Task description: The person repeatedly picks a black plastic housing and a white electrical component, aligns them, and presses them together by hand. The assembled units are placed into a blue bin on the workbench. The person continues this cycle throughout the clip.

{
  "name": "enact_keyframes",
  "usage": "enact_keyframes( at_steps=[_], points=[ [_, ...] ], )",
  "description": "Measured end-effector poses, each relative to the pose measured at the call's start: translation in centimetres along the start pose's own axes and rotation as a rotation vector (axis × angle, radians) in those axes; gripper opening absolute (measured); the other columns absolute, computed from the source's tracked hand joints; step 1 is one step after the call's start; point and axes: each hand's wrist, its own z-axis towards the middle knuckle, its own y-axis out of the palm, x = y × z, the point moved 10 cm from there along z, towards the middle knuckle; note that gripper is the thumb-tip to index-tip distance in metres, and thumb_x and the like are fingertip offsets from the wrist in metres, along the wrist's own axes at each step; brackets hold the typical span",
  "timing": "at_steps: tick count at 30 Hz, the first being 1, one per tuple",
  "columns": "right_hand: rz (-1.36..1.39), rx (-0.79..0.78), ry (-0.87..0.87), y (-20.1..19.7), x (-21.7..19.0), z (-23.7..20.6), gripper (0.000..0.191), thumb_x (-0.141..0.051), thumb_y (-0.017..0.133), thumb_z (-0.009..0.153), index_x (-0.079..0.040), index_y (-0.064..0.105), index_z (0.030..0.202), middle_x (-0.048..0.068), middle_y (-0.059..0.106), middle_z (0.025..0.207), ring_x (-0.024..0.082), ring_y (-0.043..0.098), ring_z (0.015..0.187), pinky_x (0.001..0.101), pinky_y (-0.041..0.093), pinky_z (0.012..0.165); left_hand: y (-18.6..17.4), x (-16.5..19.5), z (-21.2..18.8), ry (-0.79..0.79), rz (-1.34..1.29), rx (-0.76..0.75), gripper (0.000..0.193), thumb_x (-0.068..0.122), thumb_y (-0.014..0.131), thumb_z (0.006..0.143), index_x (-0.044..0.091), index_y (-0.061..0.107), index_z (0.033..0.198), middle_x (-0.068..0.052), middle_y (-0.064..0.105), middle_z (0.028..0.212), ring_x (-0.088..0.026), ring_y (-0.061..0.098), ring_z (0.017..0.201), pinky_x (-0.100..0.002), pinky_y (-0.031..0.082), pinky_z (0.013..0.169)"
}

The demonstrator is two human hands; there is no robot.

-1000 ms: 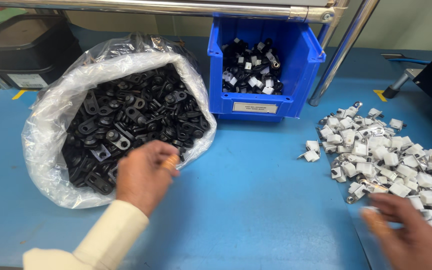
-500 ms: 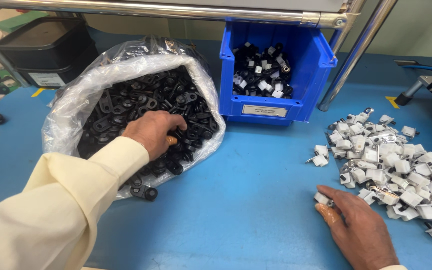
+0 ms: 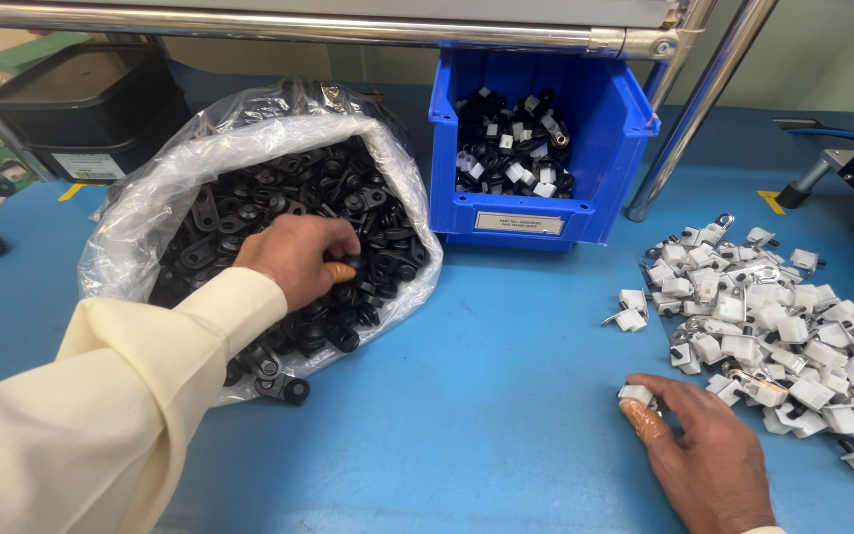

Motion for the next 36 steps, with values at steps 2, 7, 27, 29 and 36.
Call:
enact_keyframes(
  at_steps=[2,7,27,29,36],
  points=[
    [0.055,0.015,-0.052,-0.2,-0.6,-0.1,0.035,-0.037,0.078,0.088,-0.027,0.075,0.121,0.001,0.072,0.103,0.018,0.068,0.083,0.0335,0.060,0.071,-1.0,-0.9,0.2,-0.088,-0.120,0.078,0.024,0.029,0.079,0.088,0.016,0.074,0.108,-0.004,0.076,0.103,-0.022,0.073,0.097,-0.040,0.059,0.086],
    [0.027,0.004,-0.079,0.1,-1.3,-0.8,0.040,-0.036,0.080,0.085,-0.027,0.074,0.123,0.001,0.075,0.105,0.016,0.072,0.083,0.0327,0.059,0.073,1.2,-2.0,0.1,-0.324,-0.972,0.079,0.020,0.016,0.062,0.098,0.001,0.071,0.109,-0.014,0.078,0.097,-0.022,0.078,0.075,-0.032,0.065,0.060],
    [-0.011,0.054,-0.358,0.3,-5.4,0.3,0.030,-0.035,0.085,0.081,-0.010,0.079,0.096,0.006,0.075,0.093,0.024,0.069,0.084,0.0351,0.055,0.074,11.1,16.2,-6.6,-0.037,-0.503,-0.310,0.009,0.012,0.066,0.096,0.003,0.065,0.094,-0.016,0.075,0.074,-0.024,0.074,0.066,-0.038,0.058,0.067],
    [0.275,-0.022,-0.142,0.6,-3.4,0.5,0.026,-0.028,0.084,0.082,-0.008,0.081,0.100,0.005,0.074,0.090,0.021,0.068,0.076,0.0333,0.056,0.070,12.5,16.0,-6.8,-0.206,-0.772,-0.328,0.011,0.009,0.064,0.096,-0.001,0.061,0.093,-0.016,0.074,0.076,-0.025,0.076,0.063,-0.037,0.060,0.055],
    [0.677,-0.101,0.043,1.9,-2.3,-0.5,0.022,-0.018,0.077,0.085,-0.006,0.081,0.103,0.006,0.082,0.082,0.011,0.072,0.073,0.0274,0.058,0.070,16.1,18.7,-7.8,-0.472,-1.166,-0.346,0.012,0.004,0.062,0.095,-0.004,0.054,0.099,-0.019,0.071,0.082,-0.028,0.077,0.060,-0.035,0.061,0.046]
  ],
)
